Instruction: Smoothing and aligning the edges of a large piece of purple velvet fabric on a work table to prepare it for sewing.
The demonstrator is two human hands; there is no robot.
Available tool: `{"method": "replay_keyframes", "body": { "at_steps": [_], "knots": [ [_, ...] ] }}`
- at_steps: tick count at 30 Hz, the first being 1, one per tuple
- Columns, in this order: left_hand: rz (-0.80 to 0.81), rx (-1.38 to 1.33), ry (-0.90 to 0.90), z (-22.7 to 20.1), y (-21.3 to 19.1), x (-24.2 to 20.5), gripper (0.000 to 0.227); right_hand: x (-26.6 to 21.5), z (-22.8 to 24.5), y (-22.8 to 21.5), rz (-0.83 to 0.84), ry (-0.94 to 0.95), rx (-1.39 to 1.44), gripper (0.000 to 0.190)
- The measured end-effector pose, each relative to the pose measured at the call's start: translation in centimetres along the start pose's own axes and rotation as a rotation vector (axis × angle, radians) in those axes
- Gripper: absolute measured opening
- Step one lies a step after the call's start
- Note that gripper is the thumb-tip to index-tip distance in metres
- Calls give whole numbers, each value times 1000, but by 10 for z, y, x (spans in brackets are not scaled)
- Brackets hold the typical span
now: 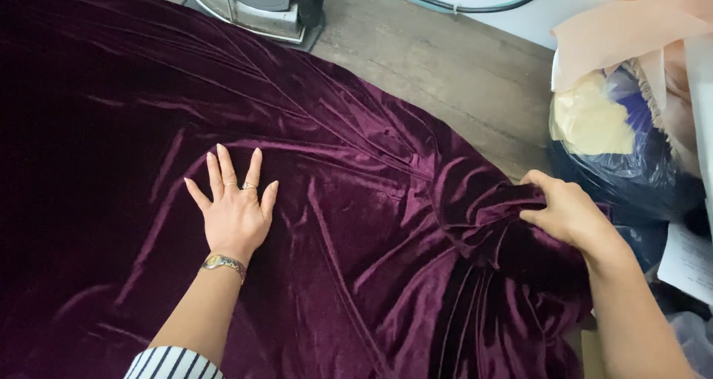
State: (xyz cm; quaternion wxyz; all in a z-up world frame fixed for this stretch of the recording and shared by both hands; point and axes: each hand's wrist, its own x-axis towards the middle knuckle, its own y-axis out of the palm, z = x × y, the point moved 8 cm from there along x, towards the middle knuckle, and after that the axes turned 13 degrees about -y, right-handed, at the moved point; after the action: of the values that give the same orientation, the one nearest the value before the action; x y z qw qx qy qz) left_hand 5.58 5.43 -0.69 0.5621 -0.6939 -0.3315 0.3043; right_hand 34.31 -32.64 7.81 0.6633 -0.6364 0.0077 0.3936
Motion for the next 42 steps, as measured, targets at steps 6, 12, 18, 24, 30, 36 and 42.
{"method": "replay_keyframes", "body": {
  "at_steps": [6, 12, 18, 24, 30, 36, 42],
  "knots": [
    [18, -14, -4, -1, -1, 0, 62, 3, -11, 16, 91, 125, -276, 47],
    [-22, 7, -4, 1, -2, -1, 62, 2, -48, 10, -160, 157, -318, 58],
    [168, 107, -101, 3, 0, 0, 61, 13, 97, -8, -677, -611, -111, 51],
    [190, 124, -106, 2, -2, 1, 61, 55, 226, 30, -583, -1154, 21, 28],
    [235, 111, -121, 2, -4, 2, 61, 121, 204, 59, -613, -898, -361, 30],
    [171, 92, -97, 5, 0, 1, 61, 66, 215, 85, -551, -976, -305, 32],
    [103, 3, -77, 2, -11, -6, 60, 43, 115, 68, -651, -835, -131, 29]
  ]
}}
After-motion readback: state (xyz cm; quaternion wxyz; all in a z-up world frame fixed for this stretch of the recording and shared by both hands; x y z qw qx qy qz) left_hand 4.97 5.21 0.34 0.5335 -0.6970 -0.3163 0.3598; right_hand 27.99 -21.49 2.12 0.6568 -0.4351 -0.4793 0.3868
